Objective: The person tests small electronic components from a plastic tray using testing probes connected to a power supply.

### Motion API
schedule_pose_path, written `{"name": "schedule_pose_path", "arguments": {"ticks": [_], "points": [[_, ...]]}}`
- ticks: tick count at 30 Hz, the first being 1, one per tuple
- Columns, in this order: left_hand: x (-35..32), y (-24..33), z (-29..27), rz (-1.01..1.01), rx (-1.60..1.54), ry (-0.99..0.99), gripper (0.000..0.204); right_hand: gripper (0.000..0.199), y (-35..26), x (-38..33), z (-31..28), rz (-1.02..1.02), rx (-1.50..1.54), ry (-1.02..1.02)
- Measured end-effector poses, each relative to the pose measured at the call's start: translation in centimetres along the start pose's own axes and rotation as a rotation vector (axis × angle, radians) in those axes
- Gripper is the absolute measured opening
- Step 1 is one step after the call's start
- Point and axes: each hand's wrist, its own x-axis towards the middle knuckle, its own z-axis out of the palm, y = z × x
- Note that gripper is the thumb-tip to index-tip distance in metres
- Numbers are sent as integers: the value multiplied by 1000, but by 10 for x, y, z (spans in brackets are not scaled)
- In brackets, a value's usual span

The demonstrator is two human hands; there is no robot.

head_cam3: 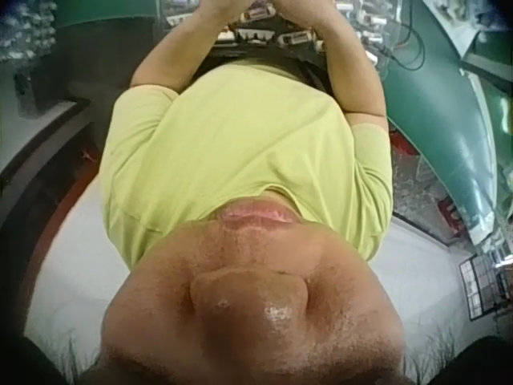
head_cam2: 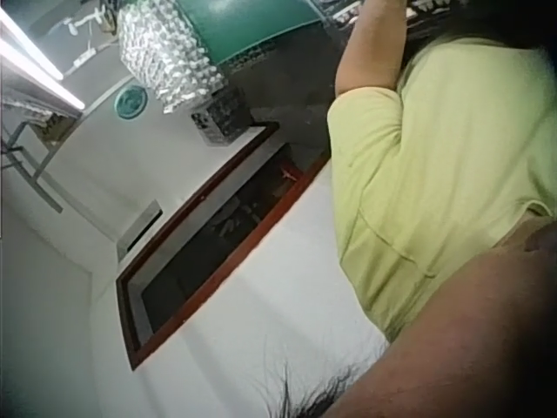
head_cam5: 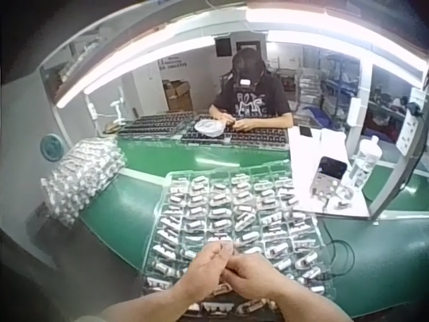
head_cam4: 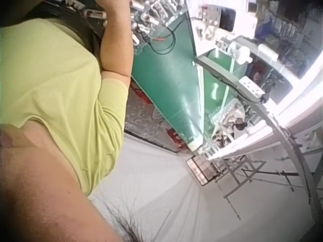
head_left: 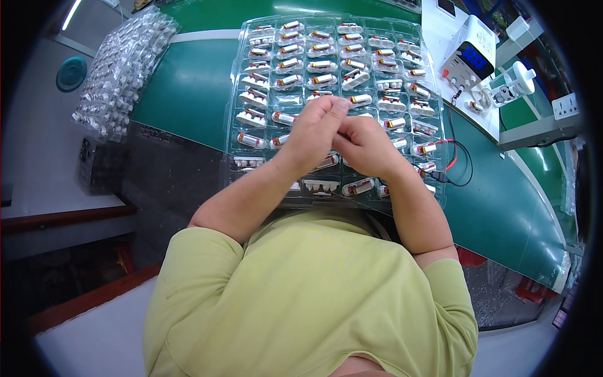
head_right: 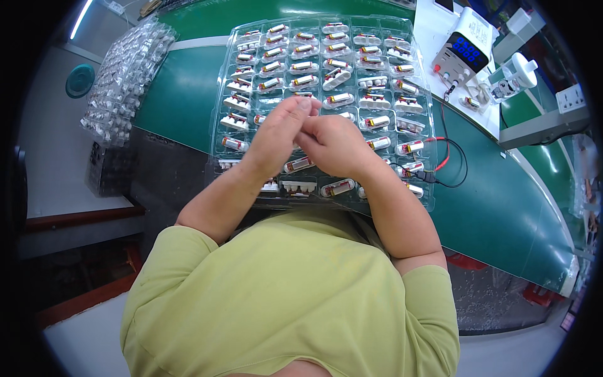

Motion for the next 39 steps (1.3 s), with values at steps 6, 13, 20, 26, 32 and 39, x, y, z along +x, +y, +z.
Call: {"name": "schedule_pose_path", "arguments": {"ticks": [6,13,20,26,32,39], "points": [[17,-6,-80,144,546,-11,20,16,3,4,-4,-87,-229,383],[17,-17,-101,278,1171,-87,19,16,7,6,-3,-428,-343,563],[-2,-5,-88,-57,-378,88,18,17,7,6,-6,-481,-388,583],[-10,4,-69,-186,-557,64,30,13,6,6,-6,-431,-365,558],[-9,2,-61,-288,-583,-29,32,12,5,3,-9,-405,-352,541],[-20,0,-49,60,-140,-69,41,21,0,1,1,-220,-240,289]]}}
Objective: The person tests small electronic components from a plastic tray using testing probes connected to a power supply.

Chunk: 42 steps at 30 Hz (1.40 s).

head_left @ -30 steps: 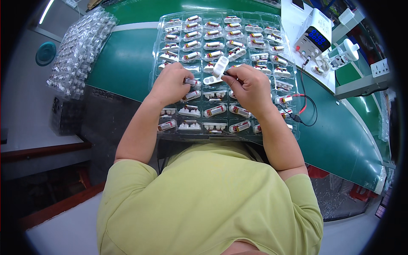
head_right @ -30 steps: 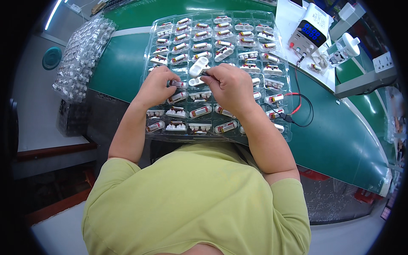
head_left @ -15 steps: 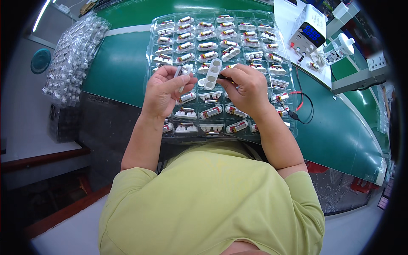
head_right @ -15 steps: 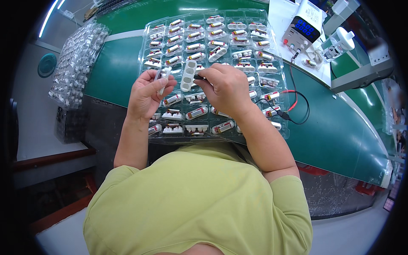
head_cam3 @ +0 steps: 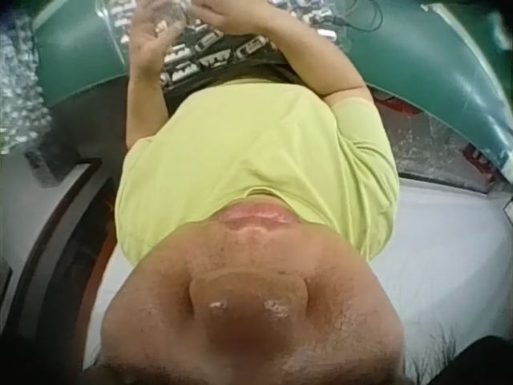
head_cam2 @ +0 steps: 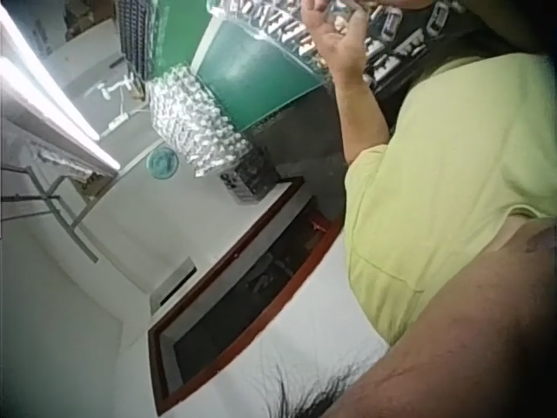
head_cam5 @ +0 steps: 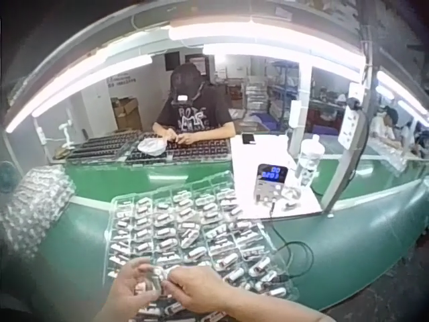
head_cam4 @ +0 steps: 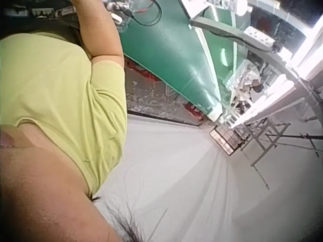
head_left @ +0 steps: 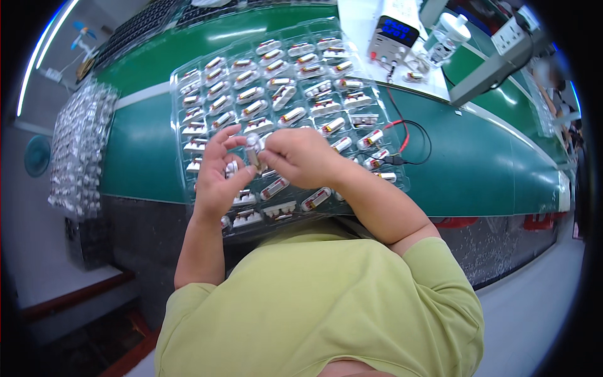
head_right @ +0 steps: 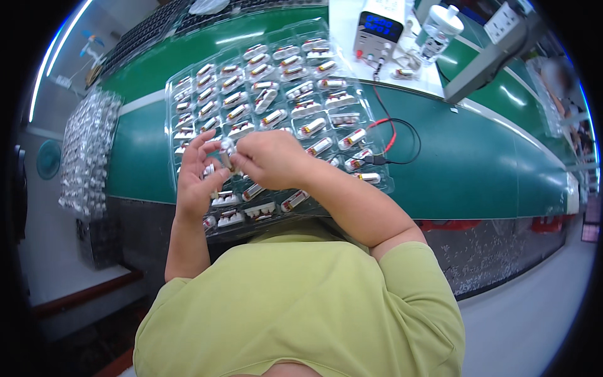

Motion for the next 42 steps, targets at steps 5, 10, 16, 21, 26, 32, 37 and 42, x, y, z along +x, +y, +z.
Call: {"name": "schedule_pose_path", "arguments": {"ticks": [5,10,16,21,26,32,37,42], "points": [[1,-13,-6,117,472,-98,39,25,-4,1,-1,208,205,-271],[-3,-9,-2,31,494,-117,42,25,4,1,7,39,137,-274],[32,-16,-64,-25,431,272,35,29,22,4,-12,272,522,27],[46,-13,-66,103,853,160,22,31,18,4,3,324,487,-19],[50,-11,-57,128,1276,29,31,30,19,2,7,344,517,-5],[24,9,-24,-350,-380,-2,36,27,-1,0,7,329,452,-125],[17,1,10,-345,-487,30,46,25,-9,-3,14,214,464,-177],[21,0,16,-339,-459,18,47,21,-7,-2,11,191,377,-144]]}}
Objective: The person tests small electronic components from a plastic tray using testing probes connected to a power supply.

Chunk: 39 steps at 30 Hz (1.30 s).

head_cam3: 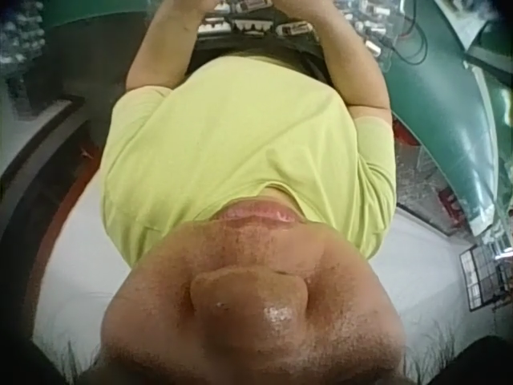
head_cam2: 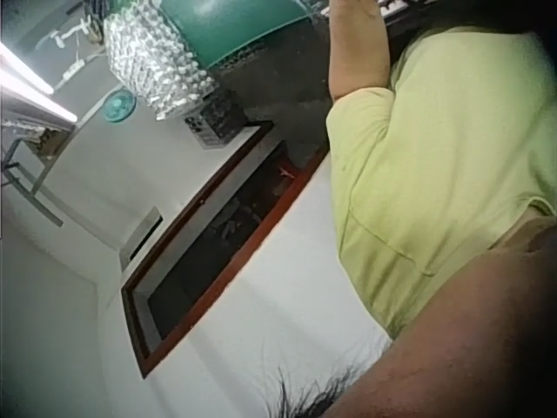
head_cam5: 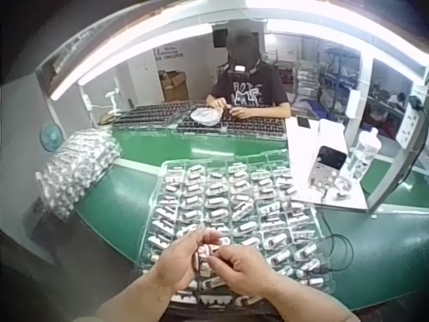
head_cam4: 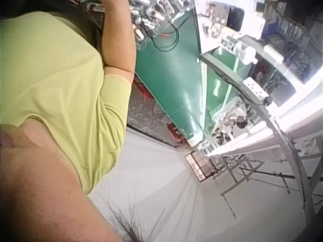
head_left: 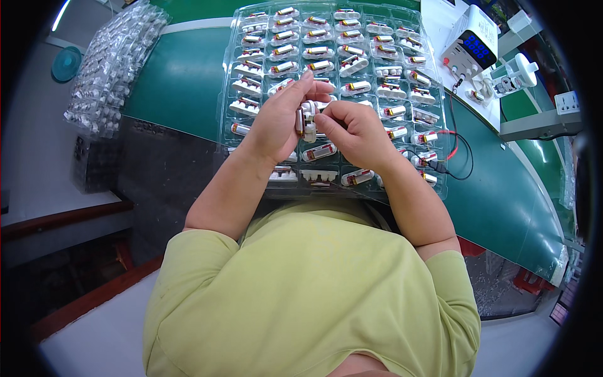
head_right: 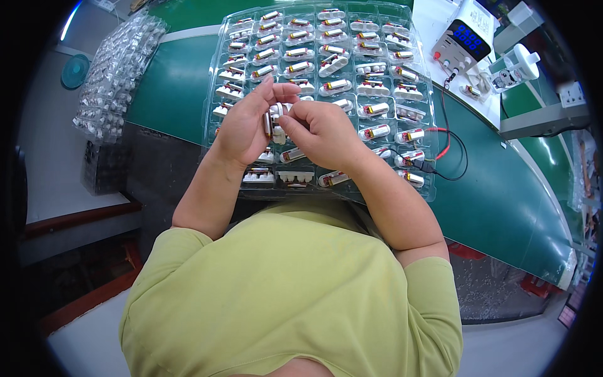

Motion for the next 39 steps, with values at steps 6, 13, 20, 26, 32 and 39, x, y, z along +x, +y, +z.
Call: {"name": "schedule_pose_path", "arguments": {"ticks": [6,13,20,26,32,39], "points": [[0,-3,4,56,87,39,46,17,0,1,1,-35,-129,-40],[-1,-45,18,487,691,128,35,18,0,-5,-5,-147,-272,-4],[-7,-3,-29,384,827,142,24,16,5,5,-25,61,-182,184],[-29,9,-50,290,1659,136,15,11,7,6,-14,-192,-287,341],[-29,13,-53,357,985,233,13,12,9,7,-14,-369,-391,398],[-25,11,-41,136,60,93,24,12,7,5,-16,-374,-432,371]]}}
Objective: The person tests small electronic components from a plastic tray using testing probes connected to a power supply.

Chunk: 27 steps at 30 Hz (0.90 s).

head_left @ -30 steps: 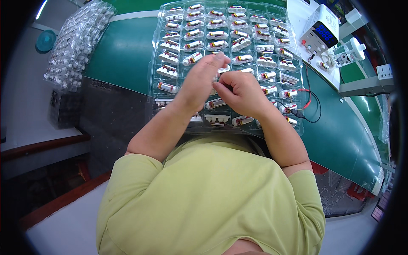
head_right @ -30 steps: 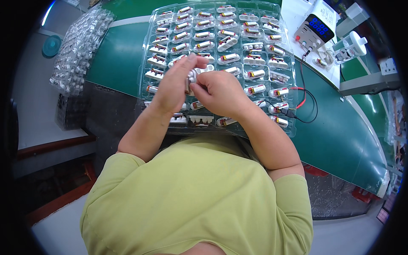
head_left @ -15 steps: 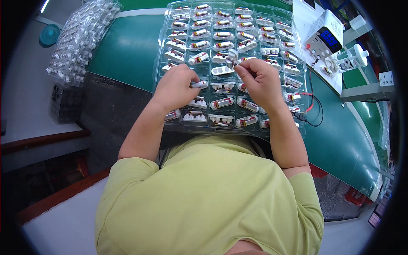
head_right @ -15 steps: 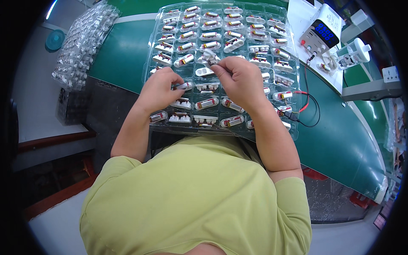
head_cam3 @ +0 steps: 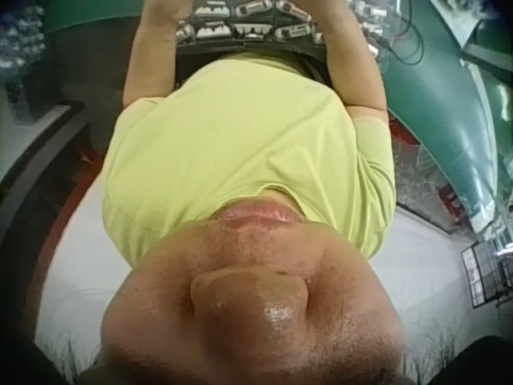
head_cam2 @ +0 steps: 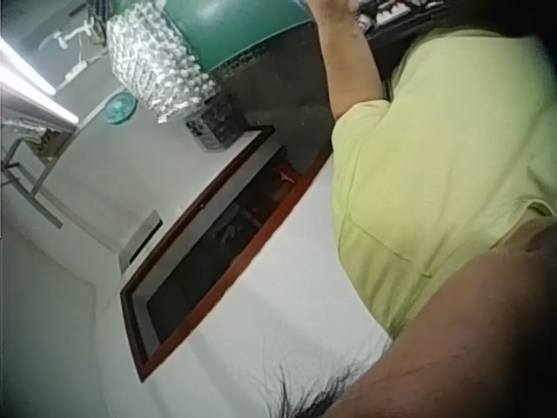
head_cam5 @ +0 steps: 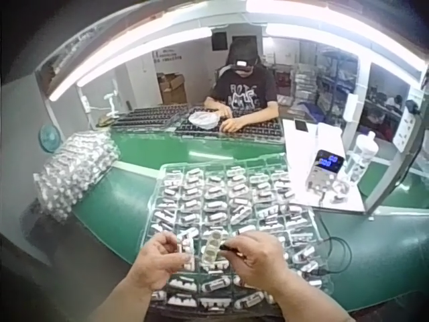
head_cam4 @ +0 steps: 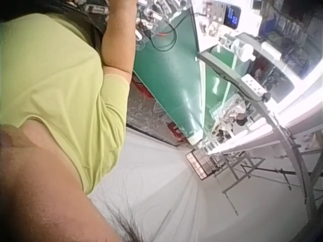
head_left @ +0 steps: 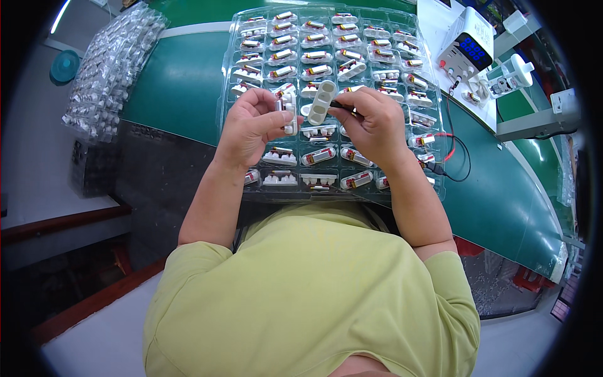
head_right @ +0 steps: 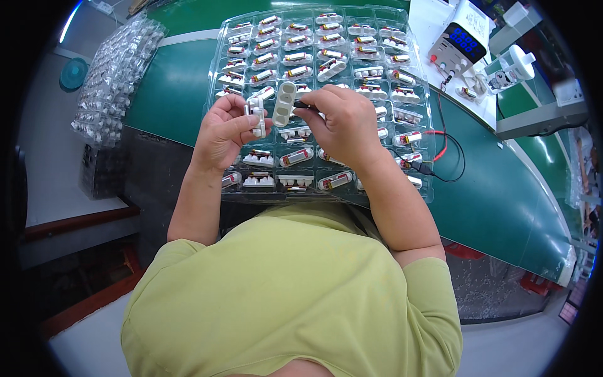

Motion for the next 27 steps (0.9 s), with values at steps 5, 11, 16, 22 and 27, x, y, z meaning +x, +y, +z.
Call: {"name": "schedule_pose_path", "arguments": {"ticks": [5,11,16,22,27], "points": [[5,-8,9,-69,-2,-38,40,14,0,0,-1,61,61,-77],[3,-11,27,87,387,-83,51,15,-3,0,-9,129,41,-233],[4,-19,26,459,899,-193,41,25,-6,-2,-3,207,92,-385],[0,-21,22,301,771,-168,37,26,-7,-4,6,205,150,-543],[12,-9,9,295,917,-47,34,30,-8,-1,4,529,452,-529]]}}
